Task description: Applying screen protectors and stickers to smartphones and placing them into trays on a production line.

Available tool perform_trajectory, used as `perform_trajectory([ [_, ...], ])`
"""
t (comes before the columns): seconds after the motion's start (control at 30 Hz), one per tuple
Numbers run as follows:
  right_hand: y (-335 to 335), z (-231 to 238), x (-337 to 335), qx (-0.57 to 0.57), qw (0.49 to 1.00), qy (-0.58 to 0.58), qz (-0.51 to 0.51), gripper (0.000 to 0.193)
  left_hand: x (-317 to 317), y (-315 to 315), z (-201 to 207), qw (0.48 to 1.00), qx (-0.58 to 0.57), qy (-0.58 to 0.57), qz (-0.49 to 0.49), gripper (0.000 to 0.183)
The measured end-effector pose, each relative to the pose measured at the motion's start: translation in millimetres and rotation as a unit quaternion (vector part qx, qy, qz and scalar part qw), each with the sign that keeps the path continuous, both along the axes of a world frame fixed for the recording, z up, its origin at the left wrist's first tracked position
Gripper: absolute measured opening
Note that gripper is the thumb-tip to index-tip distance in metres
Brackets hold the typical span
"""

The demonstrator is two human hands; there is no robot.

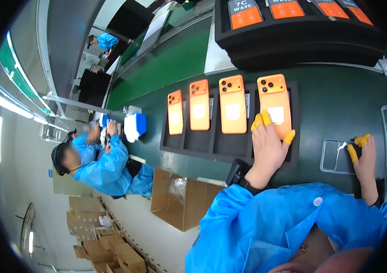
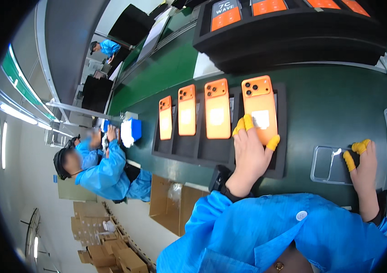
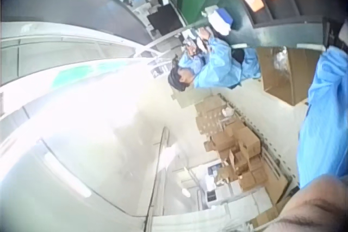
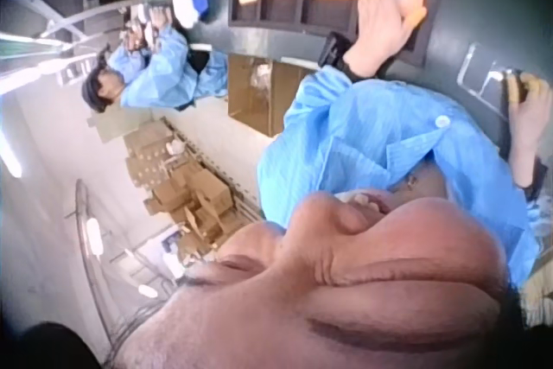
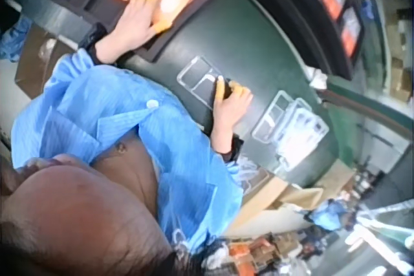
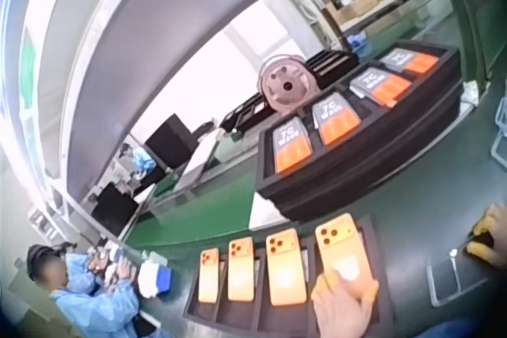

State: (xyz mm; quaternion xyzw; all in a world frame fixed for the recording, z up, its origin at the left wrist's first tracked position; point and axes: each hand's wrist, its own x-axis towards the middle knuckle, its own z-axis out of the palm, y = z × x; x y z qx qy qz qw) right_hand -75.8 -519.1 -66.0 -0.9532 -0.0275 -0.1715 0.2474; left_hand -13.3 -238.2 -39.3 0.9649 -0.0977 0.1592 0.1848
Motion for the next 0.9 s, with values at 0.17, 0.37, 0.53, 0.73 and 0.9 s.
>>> perform_trajectory([
  [0.17,-0.1,4.1,1.6,-0.042,0.998,-0.047,0.003,0.023,1.5,0.3,3.5,0.998,0.011,0.056,-0.007,0.062],
  [0.37,4.4,13.3,5.0,-0.018,0.999,-0.043,0.017,0.024,5.8,0.7,-0.4,1.0,0.019,0.006,0.003,0.066],
  [0.53,9.8,23.0,10.5,-0.016,0.998,-0.061,0.028,0.019,15.9,12.7,-8.6,0.996,-0.09,0.006,-0.013,0.058],
  [0.73,4.0,10.7,7.8,-0.037,0.998,-0.049,0.012,0.012,23.3,10.3,4.9,0.895,-0.408,0.179,0.016,0.028],
  [0.9,-7.3,13.1,-4.0,-0.052,0.997,-0.041,0.043,0.013,10.1,36.8,24.6,0.753,-0.593,0.281,-0.036,0.03],
])
